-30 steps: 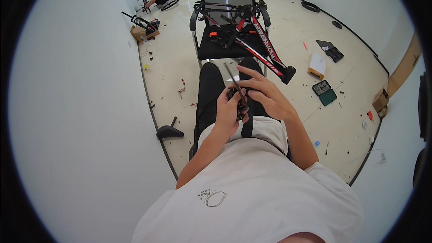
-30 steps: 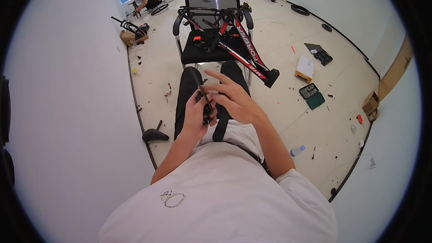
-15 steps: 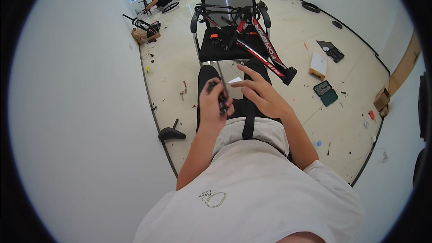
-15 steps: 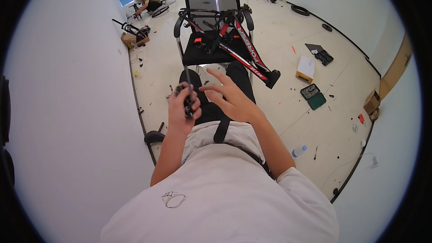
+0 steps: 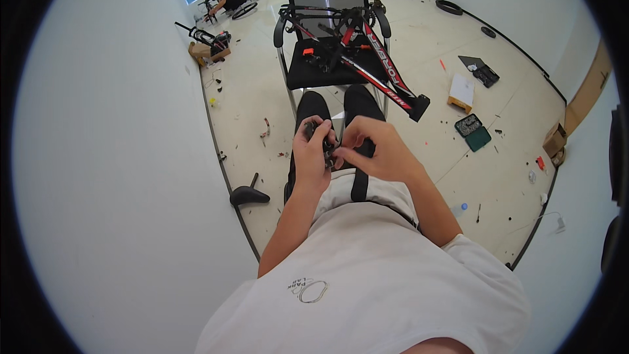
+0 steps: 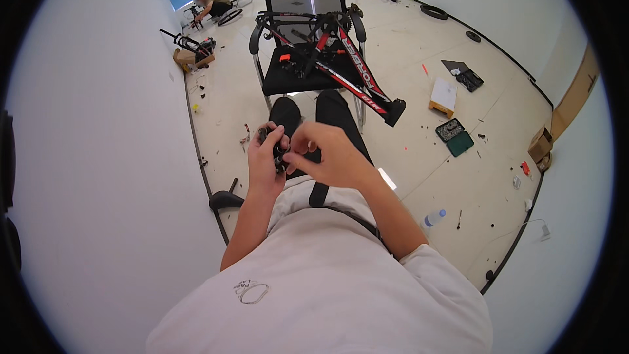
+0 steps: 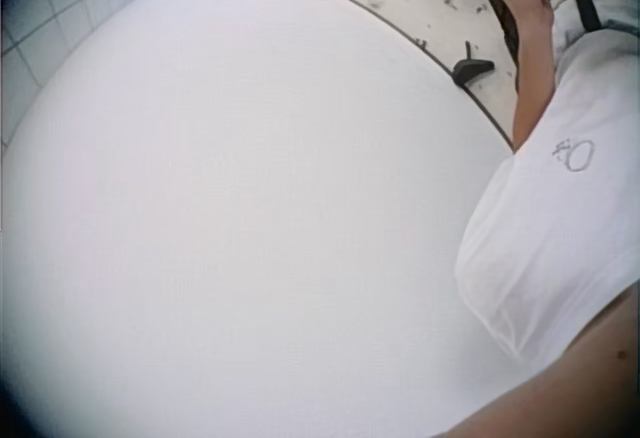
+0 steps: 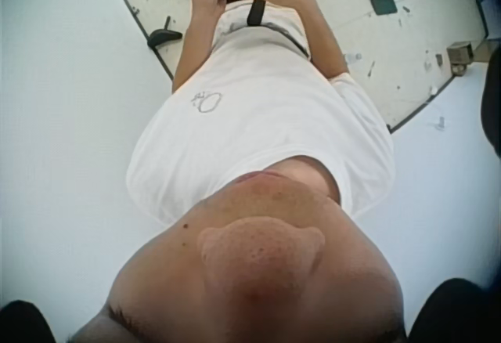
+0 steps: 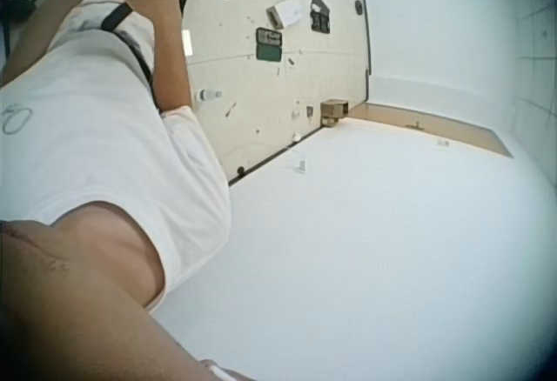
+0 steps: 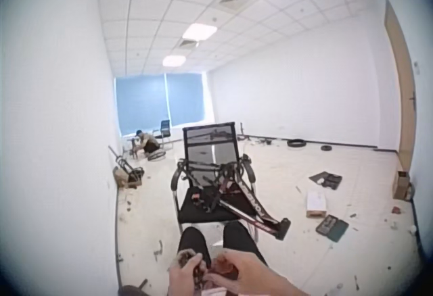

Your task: The person assembles a bicycle derailleur while seated, using an Allen key to tighten screws and a small brush to clean the mechanism. The person repeatedly adjusts and inspects the derailleur, occasionally picking up and setting down tools.

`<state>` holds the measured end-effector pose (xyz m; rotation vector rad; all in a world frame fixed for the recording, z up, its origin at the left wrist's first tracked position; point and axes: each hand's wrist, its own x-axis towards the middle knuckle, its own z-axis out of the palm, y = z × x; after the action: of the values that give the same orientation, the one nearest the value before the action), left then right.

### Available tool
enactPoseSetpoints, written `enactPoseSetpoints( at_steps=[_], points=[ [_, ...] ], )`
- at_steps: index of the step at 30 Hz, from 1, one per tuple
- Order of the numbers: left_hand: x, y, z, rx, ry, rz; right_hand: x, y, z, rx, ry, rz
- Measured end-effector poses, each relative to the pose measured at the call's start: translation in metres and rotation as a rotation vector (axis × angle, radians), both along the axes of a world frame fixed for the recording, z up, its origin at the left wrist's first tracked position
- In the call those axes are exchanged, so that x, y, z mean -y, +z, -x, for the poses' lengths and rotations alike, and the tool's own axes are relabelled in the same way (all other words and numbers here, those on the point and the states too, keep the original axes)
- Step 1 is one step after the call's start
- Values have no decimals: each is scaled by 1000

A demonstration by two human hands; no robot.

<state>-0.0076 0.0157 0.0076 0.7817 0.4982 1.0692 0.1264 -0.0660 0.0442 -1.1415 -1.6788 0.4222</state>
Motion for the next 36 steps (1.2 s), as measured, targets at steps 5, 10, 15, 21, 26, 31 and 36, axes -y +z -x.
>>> enactPoseSetpoints(
  at_steps=[5, 10, 15, 21, 26, 31, 36],
  points=[
    [2, 12, 7, 12, -9, 47, -3, -16, -20, 123, -37, 121],
    [-10, 8, 11, 15, 136, -17, 13, -12, -9, 137, 285, 297],
    [-11, -10, -2, -88, 213, -232, 7, 10, 4, 59, 440, 221],
    [-1, 0, 5, -28, -51, -78, -20, 4, -20, 85, 21, 227],
    [-11, 8, 21, 198, -384, -149, -15, -14, -37, -183, 97, 374],
    [-6, 15, 24, 235, -413, -311, -9, -12, -46, -344, 271, 405],
    [-12, 9, 24, 244, -468, -353, -5, -18, -39, -417, 369, 452]
  ],
)
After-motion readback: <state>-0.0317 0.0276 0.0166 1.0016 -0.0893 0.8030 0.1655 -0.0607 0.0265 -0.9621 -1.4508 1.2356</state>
